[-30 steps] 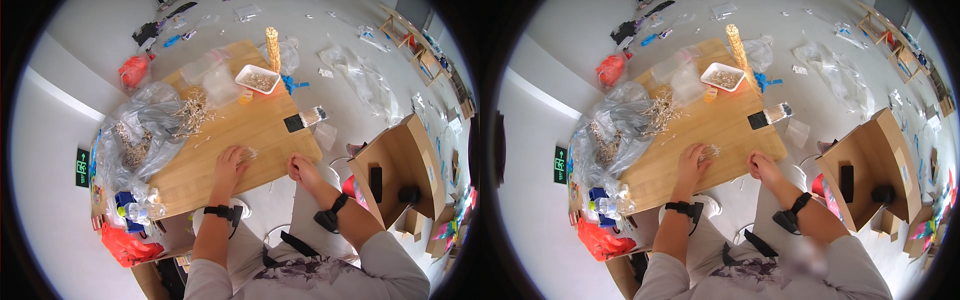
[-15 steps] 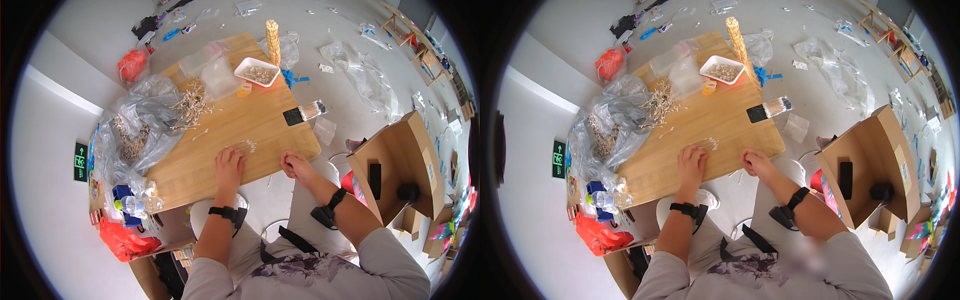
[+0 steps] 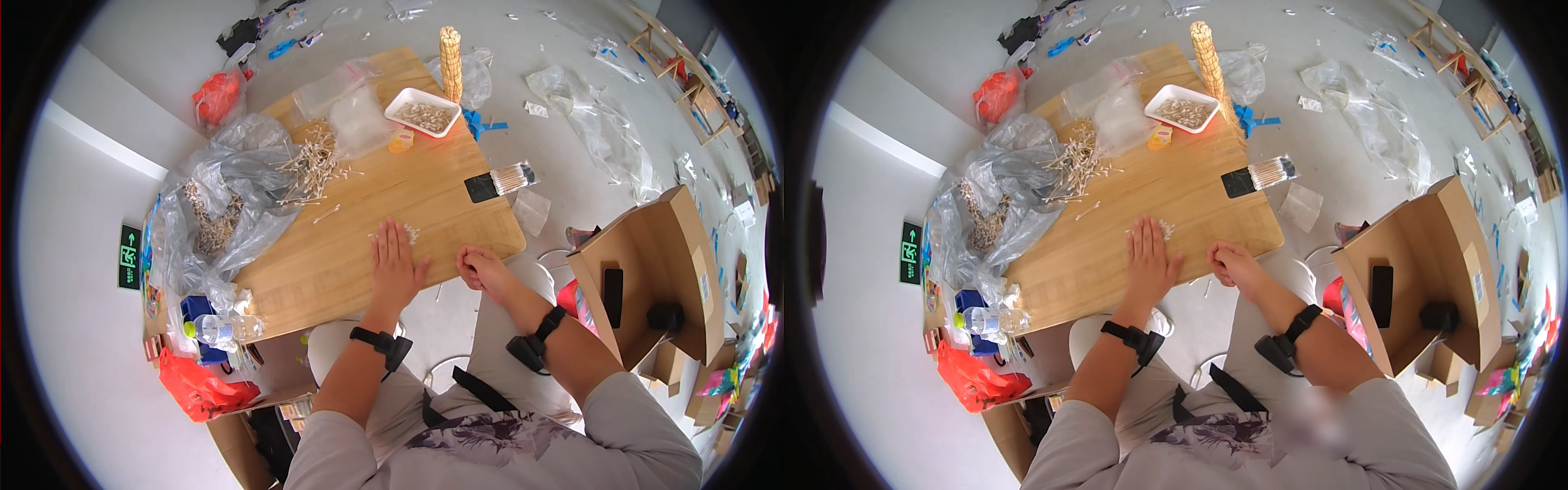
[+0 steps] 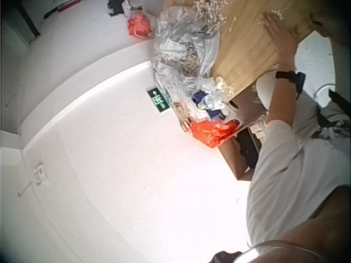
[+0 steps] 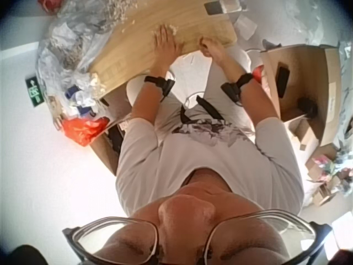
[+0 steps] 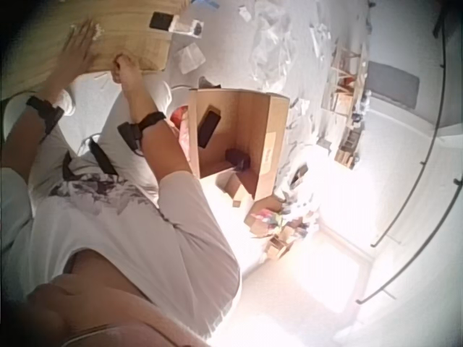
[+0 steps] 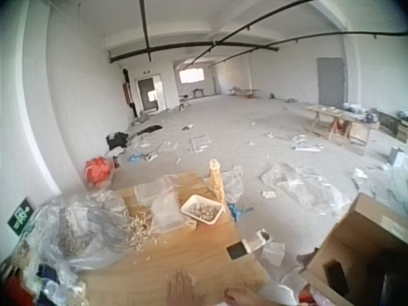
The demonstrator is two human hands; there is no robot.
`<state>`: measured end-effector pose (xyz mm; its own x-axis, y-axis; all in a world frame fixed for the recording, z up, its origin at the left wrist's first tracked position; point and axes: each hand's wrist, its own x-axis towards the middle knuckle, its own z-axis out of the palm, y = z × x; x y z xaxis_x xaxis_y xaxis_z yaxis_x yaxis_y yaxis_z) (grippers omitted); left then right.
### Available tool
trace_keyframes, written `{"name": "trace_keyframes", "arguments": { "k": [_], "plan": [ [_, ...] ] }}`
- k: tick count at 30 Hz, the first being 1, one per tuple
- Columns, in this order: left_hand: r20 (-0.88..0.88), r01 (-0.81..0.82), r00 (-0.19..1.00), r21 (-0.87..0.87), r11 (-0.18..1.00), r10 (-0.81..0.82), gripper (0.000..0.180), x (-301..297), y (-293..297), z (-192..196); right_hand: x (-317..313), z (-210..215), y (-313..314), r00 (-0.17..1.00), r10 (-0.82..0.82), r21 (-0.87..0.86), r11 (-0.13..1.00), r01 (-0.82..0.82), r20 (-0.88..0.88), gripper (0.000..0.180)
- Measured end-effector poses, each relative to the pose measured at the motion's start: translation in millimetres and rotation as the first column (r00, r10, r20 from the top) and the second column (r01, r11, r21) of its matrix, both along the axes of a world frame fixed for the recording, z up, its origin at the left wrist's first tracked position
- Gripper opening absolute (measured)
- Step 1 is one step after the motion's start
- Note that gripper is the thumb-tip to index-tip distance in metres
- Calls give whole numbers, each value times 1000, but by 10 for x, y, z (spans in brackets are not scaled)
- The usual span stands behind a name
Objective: Packing cotton swabs into small plastic bags and applying labels.
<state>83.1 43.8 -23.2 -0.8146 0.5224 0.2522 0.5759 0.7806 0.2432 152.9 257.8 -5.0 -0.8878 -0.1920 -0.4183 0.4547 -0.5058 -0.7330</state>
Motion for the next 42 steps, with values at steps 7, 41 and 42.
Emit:
{"name": "trace_keyframes", "arguments": {
  "k": [7, 41, 42],
  "plan": [
    [26, 3, 1000, 99, 995, -6, 91, -297, -247, 139, -11, -24, 43, 999, -39, -18, 999, 39, 17, 16],
    [200, -22, 975, 535, 845, -101, 84, -435, -410, 184, -905, -20, -794, 852, -144, 325, 882, 341, -504, 61],
    [200, -22, 974, 538, 843, -102, 84, -406, -365, 212, -905, -14, -791, 853, -141, 338, 876, 344, -502, 60]
  ]
}}
